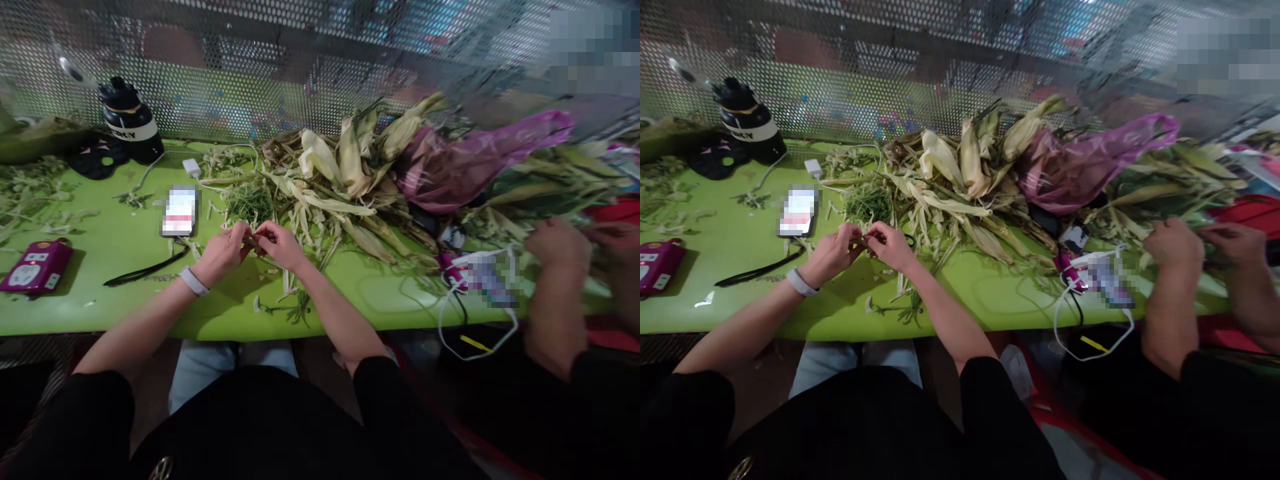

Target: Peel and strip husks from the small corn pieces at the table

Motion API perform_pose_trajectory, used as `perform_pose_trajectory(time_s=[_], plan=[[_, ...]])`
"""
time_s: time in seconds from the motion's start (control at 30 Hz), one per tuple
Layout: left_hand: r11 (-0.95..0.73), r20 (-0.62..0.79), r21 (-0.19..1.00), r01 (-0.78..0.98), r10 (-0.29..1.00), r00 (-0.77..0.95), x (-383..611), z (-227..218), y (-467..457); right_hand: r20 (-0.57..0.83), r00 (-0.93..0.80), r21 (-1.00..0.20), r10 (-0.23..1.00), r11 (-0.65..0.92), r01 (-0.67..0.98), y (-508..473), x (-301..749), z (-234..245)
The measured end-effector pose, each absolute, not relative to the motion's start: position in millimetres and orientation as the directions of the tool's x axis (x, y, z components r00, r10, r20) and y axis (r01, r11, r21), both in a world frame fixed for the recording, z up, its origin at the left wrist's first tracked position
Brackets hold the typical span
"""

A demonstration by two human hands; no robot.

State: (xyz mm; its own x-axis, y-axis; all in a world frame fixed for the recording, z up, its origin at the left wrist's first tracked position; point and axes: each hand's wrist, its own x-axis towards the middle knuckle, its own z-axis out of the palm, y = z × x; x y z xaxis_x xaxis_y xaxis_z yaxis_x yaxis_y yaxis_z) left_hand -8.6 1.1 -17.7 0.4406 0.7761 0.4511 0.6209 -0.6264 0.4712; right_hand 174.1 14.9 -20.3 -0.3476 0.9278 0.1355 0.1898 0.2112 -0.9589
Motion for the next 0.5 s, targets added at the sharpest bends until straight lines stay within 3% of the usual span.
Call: perform_pose_trajectory(time_s=[0.13, 0.3, 0.5], plan=[[-0.609, 0.406, 0.407, 0.681, 0.788, 0.462, -7, -15, 1, 0.188, -0.325, -0.902, 0.927, 0.294, 0.316, 15, 175, -18], [-0.567, 0.318, 0.402, 0.719, 0.822, 0.471, -7, -10, -2, 0.373, -0.282, -0.736, 0.884, 0.467, 0.49, 12, 175, -13], [-0.583, 0.298, 0.575, 0.574, 0.802, 0.517, -8, -6, 1, 0.462, -0.157, -0.796, 0.873, 0.486, 0.36, 8, 175, -6]])
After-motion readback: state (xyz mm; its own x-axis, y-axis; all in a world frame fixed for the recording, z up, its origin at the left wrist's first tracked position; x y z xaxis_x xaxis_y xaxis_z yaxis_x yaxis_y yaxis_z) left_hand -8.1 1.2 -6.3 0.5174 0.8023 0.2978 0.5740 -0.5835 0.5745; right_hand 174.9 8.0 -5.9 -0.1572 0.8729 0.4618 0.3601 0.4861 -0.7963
